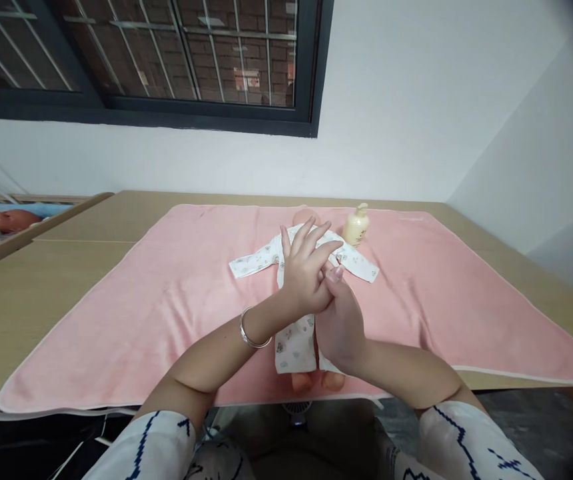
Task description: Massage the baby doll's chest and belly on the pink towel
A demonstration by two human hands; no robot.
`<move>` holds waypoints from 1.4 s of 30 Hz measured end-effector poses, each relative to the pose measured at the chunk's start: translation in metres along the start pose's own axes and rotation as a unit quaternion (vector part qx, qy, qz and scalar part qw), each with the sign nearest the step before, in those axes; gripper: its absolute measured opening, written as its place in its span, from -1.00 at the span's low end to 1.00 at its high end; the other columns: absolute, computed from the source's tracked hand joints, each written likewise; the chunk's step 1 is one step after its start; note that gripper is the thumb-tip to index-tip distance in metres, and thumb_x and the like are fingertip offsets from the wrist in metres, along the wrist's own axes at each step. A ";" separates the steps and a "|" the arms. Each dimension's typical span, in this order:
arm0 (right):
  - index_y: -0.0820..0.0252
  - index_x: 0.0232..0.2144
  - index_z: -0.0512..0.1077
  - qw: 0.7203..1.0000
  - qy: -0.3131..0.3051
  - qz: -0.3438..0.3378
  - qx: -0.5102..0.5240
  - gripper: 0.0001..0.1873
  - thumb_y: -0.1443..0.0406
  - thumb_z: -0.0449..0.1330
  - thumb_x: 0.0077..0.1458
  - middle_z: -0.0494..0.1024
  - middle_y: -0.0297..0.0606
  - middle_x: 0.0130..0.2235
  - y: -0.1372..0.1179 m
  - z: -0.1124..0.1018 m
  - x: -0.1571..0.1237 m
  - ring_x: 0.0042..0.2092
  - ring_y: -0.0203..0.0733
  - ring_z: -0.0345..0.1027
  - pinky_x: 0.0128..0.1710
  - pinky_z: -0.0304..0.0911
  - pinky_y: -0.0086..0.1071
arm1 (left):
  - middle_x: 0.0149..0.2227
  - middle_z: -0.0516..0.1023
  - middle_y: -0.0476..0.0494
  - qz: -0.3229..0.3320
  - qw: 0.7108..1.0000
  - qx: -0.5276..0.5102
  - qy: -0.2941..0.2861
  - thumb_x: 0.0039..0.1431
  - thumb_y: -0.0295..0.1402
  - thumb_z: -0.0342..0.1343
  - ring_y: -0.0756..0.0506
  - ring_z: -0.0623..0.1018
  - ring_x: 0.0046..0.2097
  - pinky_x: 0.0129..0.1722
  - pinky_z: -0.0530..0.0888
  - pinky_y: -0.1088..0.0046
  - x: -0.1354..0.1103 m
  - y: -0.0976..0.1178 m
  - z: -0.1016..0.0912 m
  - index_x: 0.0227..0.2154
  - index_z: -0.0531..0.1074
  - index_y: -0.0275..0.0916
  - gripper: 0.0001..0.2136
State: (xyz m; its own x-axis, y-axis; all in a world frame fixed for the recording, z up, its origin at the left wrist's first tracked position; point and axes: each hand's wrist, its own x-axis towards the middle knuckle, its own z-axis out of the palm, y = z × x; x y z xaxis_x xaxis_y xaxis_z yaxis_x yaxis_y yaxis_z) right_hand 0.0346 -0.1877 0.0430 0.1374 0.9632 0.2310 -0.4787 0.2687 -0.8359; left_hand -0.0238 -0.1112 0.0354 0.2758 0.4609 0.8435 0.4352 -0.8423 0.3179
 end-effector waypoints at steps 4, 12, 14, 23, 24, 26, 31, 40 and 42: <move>-0.03 -0.13 0.50 1.000 0.005 -0.002 -0.004 -0.72 0.08 0.05 0.29 0.56 -0.30 -0.06 -0.001 0.001 -0.001 0.11 -0.12 0.41 0.13 0.36 -0.17 | 0.21 0.49 -0.23 0.010 1.000 -0.013 0.018 0.37 -0.01 -0.20 -0.32 0.28 0.37 0.41 -0.14 -0.23 -0.001 -0.001 0.002 -0.05 0.52 -0.12 -0.55; -0.03 -0.12 0.49 1.000 0.005 0.004 -0.013 -0.68 0.01 0.03 0.32 0.56 -0.30 -0.11 0.001 -0.001 0.000 0.14 -0.06 0.40 0.14 0.40 -0.10 | 0.19 0.50 -0.21 -0.002 1.000 -0.016 0.019 0.37 -0.03 -0.20 -0.31 0.32 0.35 0.41 -0.14 -0.21 -0.003 -0.001 0.003 -0.06 0.52 -0.12 -0.56; -0.03 -0.12 0.49 1.000 0.006 0.003 -0.012 -0.67 0.00 0.03 0.32 0.56 -0.29 -0.11 0.001 -0.002 0.000 0.14 -0.06 0.40 0.14 0.40 -0.09 | 0.19 0.50 -0.21 -0.005 1.000 -0.016 0.017 0.37 -0.04 -0.18 -0.31 0.32 0.35 0.41 -0.16 -0.21 -0.003 0.000 0.003 -0.06 0.52 -0.12 -0.57; -0.01 -0.09 0.47 0.999 0.010 0.000 -0.033 -0.64 0.00 0.01 0.31 0.55 -0.26 -0.10 0.000 -0.001 0.001 0.12 -0.04 0.41 0.14 0.42 -0.07 | 0.17 0.51 -0.23 0.005 0.999 -0.028 0.026 0.37 -0.04 -0.19 -0.30 0.34 0.33 0.41 -0.14 -0.22 -0.003 -0.002 0.005 -0.07 0.52 -0.13 -0.57; 0.00 -0.10 0.47 0.999 0.008 -0.001 -0.036 -0.64 0.00 0.00 0.31 0.55 -0.26 -0.10 0.000 -0.001 0.002 0.11 -0.04 0.42 0.14 0.41 -0.06 | 0.17 0.51 -0.23 0.003 0.999 -0.026 0.024 0.36 -0.04 -0.19 -0.30 0.34 0.33 0.41 -0.14 -0.22 -0.003 -0.002 0.005 -0.07 0.52 -0.13 -0.57; 0.00 -0.10 0.48 0.999 0.004 -0.002 -0.039 -0.64 0.00 0.00 0.32 0.55 -0.26 -0.12 0.000 -0.001 0.002 0.10 -0.04 0.42 0.15 0.41 -0.06 | 0.17 0.51 -0.23 0.000 1.000 -0.024 0.021 0.36 -0.05 -0.18 -0.30 0.34 0.33 0.41 -0.15 -0.22 -0.003 -0.002 0.005 -0.07 0.52 -0.13 -0.58; 0.00 -0.11 0.46 0.999 0.005 -0.005 -0.034 -0.65 0.00 0.00 0.31 0.55 -0.25 -0.13 0.001 -0.002 0.002 0.10 -0.03 0.41 0.14 0.41 -0.03 | 0.16 0.52 -0.23 -0.002 1.000 -0.024 0.019 0.35 -0.05 -0.17 -0.30 0.35 0.32 0.41 -0.13 -0.22 -0.003 -0.002 0.004 -0.08 0.52 -0.13 -0.58; 0.00 -0.16 0.47 0.999 0.001 -0.009 -0.031 -0.69 0.04 0.01 0.32 0.53 -0.26 -0.14 0.003 -0.003 0.004 0.11 -0.06 0.39 0.14 0.40 -0.06 | 0.15 0.53 -0.23 -0.003 0.999 -0.026 0.021 0.36 -0.05 -0.17 -0.30 0.37 0.31 0.42 -0.15 -0.21 -0.003 -0.004 0.007 -0.08 0.52 -0.13 -0.58; -0.01 -0.15 0.48 0.999 0.005 -0.003 -0.035 -0.70 0.05 0.01 0.32 0.53 -0.27 -0.13 0.003 -0.004 0.003 0.11 -0.07 0.39 0.15 0.39 -0.08 | 0.15 0.52 -0.23 -0.006 1.000 -0.023 0.016 0.36 -0.06 -0.16 -0.29 0.37 0.31 0.42 -0.16 -0.21 -0.003 -0.004 0.007 -0.08 0.52 -0.12 -0.59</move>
State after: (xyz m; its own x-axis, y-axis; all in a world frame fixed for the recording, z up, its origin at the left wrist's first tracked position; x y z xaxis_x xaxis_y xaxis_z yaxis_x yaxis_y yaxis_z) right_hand 0.0370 -0.1838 0.0395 0.1480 0.9616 0.2312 -0.4160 0.2726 -0.8675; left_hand -0.0208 -0.1074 0.0287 0.2418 0.4629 0.8528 0.3984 -0.8487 0.3478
